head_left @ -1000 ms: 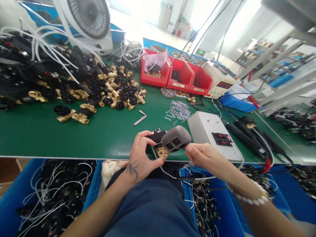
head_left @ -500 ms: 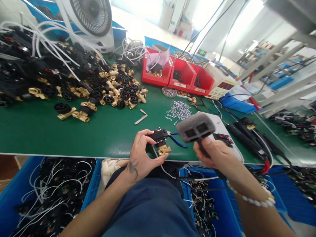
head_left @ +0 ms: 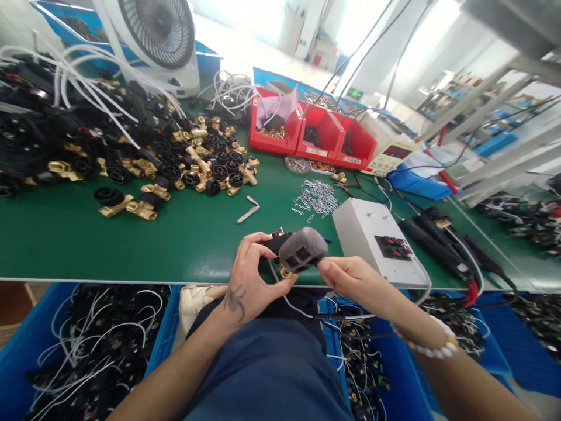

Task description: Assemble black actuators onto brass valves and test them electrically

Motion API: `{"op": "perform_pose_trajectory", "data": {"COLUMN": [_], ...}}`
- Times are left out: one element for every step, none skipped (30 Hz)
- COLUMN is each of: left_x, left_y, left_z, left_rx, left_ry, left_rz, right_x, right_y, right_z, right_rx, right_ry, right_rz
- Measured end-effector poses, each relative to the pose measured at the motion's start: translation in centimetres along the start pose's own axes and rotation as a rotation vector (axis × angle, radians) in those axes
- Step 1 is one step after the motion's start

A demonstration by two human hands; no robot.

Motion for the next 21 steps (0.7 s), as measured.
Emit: {"op": "perform_pose_trajectory", "data": {"left_x": [0.0, 0.0, 0.0, 0.0, 0.0, 0.0, 0.0, 0.0, 0.0, 0.0, 0.0, 0.0, 0.0, 0.0, 0.1, 0.1, 0.1, 0.1, 0.1, 0.1, 0.1], "left_y": [0.0, -0.1, -0.1, -0.1, -0.1, -0.1, -0.1, -0.1, -0.1, -0.1, -0.1, -0.1, -0.2, -0.2, -0.2, -0.2, -0.2, -0.2, -0.1, 0.0, 0.0], "left_z": [0.0, 0.0, 0.0, -0.1, -0.1, -0.1, -0.1, -0.1, -0.1, -0.1, -0.1, -0.1, -0.1, -0.1, -0.1, 0.0, 0.0, 0.0, 0.0, 0.0, 0.0], "left_rx": [0.004, 0.010, 0.018, 0.024, 0.029, 0.031, 0.032, 0.031, 0.030, 0.030, 0.030, 0.031, 0.032, 0.034, 0.036, 0.037, 0.037, 0.034, 0.026, 0.015, 0.003], "left_ry": [-0.003, -0.006, -0.009, -0.011, -0.011, -0.008, -0.005, -0.002, 0.001, 0.001, 0.001, -0.002, -0.005, -0.007, -0.008, -0.008, -0.007, -0.007, -0.006, -0.008, -0.012], "left_rz": [0.006, 0.014, 0.019, 0.023, 0.025, 0.026, 0.027, 0.027, 0.027, 0.028, 0.029, 0.032, 0.037, 0.044, 0.047, 0.046, 0.038, 0.024, 0.008, -0.008, -0.020], "right_x": [0.1, 0.3, 0.4, 0.5, 0.4, 0.3, 0.2, 0.0, -0.2, -0.2, -0.3, -0.2, -0.1, 0.0, 0.1, 0.2, 0.1, -0.1, -0.4, -0.9, -1.4], "right_y": [-0.2, -0.3, -0.4, -0.3, -0.2, 0.1, 0.3, 0.5, 0.6, 0.5, 0.4, 0.2, 0.0, -0.2, -0.2, -0.1, 0.1, 0.3, 0.6, 0.8, 1.0], "right_z": [0.4, 0.8, 1.2, 1.4, 1.3, 0.9, 0.4, -0.2, -0.6, -0.8, -0.8, -0.6, -0.2, 0.3, 0.8, 1.1, 1.2, 0.9, 0.3, -0.5, -1.3], "right_rx": [-0.003, -0.018, -0.048, -0.079, -0.096, -0.103, -0.099, -0.084, -0.067, -0.058, -0.061, -0.074, -0.095, -0.123, -0.151, -0.171, -0.183, -0.195, -0.210, -0.227, -0.246], "right_ry": [0.024, 0.059, 0.097, 0.123, 0.128, 0.115, 0.084, 0.046, 0.016, 0.002, 0.006, 0.031, 0.079, 0.150, 0.229, 0.301, 0.348, 0.353, 0.317, 0.252, 0.176], "right_rz": [0.018, 0.035, 0.046, 0.047, 0.040, 0.026, 0.011, -0.001, -0.007, -0.002, 0.011, 0.030, 0.055, 0.079, 0.102, 0.120, 0.131, 0.142, 0.160, 0.188, 0.221]}}
Point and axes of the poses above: each hand's wrist, its own x-axis away from the middle knuckle, its own z-axis out of the back of the hand, y = z × x, the point moved 6 cm from there along -x, towards the middle knuckle, and after that the axes turned 7 degrees about z, right-handed, at the moved point
